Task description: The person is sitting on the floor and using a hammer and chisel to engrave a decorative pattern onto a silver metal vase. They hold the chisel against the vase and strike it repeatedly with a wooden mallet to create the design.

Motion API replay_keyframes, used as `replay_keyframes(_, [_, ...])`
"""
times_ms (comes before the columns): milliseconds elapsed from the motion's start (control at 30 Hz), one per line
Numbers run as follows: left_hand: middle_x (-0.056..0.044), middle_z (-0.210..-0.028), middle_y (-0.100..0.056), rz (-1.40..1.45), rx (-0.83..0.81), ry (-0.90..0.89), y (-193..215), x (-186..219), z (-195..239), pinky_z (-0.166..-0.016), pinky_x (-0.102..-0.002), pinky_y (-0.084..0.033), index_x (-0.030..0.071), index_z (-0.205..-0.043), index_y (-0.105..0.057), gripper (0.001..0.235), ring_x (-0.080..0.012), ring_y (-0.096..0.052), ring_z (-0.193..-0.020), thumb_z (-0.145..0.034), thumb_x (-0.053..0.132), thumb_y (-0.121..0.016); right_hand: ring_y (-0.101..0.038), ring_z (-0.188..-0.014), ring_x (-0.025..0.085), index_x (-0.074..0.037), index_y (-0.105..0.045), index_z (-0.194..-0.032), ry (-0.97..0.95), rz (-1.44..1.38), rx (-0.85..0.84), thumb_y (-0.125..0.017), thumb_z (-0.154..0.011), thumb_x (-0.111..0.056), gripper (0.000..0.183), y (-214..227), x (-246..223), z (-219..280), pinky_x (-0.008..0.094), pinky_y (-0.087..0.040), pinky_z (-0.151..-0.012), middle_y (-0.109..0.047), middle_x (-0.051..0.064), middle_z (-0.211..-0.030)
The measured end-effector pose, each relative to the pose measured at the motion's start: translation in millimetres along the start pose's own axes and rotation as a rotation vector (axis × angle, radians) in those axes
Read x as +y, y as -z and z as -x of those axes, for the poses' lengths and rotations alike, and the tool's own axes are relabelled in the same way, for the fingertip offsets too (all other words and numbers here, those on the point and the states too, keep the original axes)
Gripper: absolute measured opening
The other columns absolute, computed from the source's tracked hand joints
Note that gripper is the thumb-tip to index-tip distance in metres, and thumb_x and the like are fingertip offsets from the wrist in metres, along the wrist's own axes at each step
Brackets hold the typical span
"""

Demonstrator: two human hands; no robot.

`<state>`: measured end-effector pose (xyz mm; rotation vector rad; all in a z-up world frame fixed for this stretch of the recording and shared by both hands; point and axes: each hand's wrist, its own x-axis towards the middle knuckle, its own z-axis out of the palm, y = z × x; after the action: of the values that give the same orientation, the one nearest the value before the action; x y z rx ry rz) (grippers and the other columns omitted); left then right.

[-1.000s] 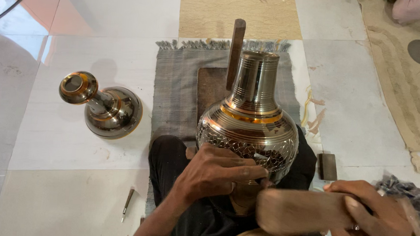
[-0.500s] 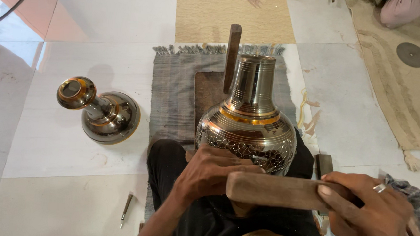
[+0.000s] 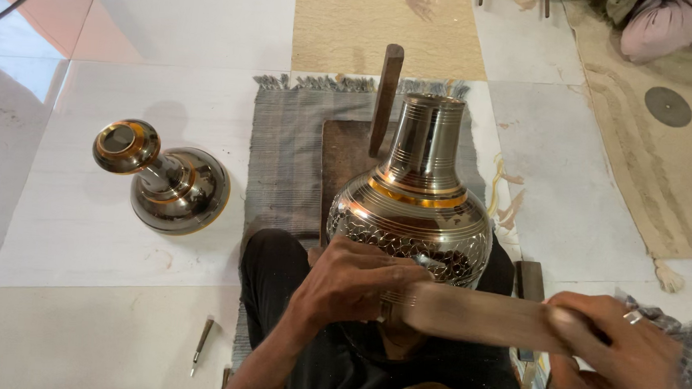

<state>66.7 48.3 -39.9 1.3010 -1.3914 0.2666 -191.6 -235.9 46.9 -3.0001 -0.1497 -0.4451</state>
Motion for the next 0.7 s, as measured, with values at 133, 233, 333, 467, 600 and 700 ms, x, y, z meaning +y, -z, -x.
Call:
replay_keyframes(133, [-0.003,-0.096,-0.081,-0.028,-0.111,0.044,1.3,-3.2,3.6,-0.060,-0.029,-0.062,0.021,-0.126,-0.073,0.040,-0.0149,-0.077,-0.073,-0.090,0.005,-0.077,-0.076,-0.083,0.021,-0.008,-0.063,-0.129,0.010,-0.072,-0.006,-0.079,-0.067,-0.008,0.064,2.4,2.4,2.6,0.030,-0.061,-0.060,-0.072,0.017,-0.119])
replay_keyframes(233, [-0.002,-0.098,-0.082,-0.086,-0.107,0.044,-0.3,-1.5,5.3,-0.061,-0.029,-0.062,0.023,-0.125,-0.073,0.045,-0.0137,-0.077,-0.074,-0.086,0.001,-0.077,-0.075,-0.084,0.022,-0.016,-0.062,-0.127,0.026,0.010,-0.042,-0.079,-0.064,-0.010,0.066,7.9,-3.1,-1.2,0.033,-0.062,-0.066,-0.072,0.013,-0.118])
replay_keyframes(333, [-0.003,-0.102,-0.080,-0.072,-0.043,0.031,0.6,-1.7,4.0,-0.071,-0.031,-0.065,0.024,-0.126,-0.070,0.050,-0.0157,-0.078,-0.080,-0.080,0.007,-0.081,-0.075,-0.086,0.021,-0.017,-0.058,-0.132,0.060,-0.086,0.063,-0.079,-0.069,-0.011,0.067,10.9,-13.7,-8.5,0.031,-0.062,-0.070,-0.071,0.010,-0.117])
replay_keyframes(467, [0.000,-0.106,-0.080,-0.067,-0.089,0.059,1.9,0.7,9.5,-0.071,-0.031,-0.065,0.028,-0.128,-0.069,0.056,-0.0158,-0.078,-0.082,-0.079,0.006,-0.081,-0.075,-0.088,0.022,-0.016,-0.062,-0.128,-0.144,-0.102,0.172,-0.079,-0.070,-0.009,0.061,13.7,-34.2,-8.5,0.034,-0.062,-0.072,-0.073,0.007,-0.111])
replay_keyframes(600, [0.005,-0.098,-0.080,-0.046,-0.139,0.136,3.0,-0.3,8.2,-0.063,-0.028,-0.062,0.031,-0.130,-0.070,0.063,-0.0106,-0.076,-0.073,-0.076,-0.002,-0.077,-0.074,-0.083,0.024,-0.023,-0.069,-0.121,0.061,0.211,-0.026,-0.079,-0.062,-0.012,0.061,15.1,-29.0,-8.2,0.040,-0.061,-0.072,-0.074,0.011,-0.108])
replay_keyframes(700, [0.000,-0.106,-0.080,-0.075,-0.020,0.041,1.6,-1.9,7.0,-0.059,-0.028,-0.061,0.028,-0.128,-0.068,0.063,-0.0126,-0.075,-0.072,-0.074,-0.003,-0.077,-0.074,-0.089,0.019,-0.018,-0.068,-0.127,-0.362,-0.338,0.110,-0.074,-0.078,-0.002,0.052,9.3,-21.6,7.5,0.032,-0.060,-0.073,-0.075,0.008,-0.108])
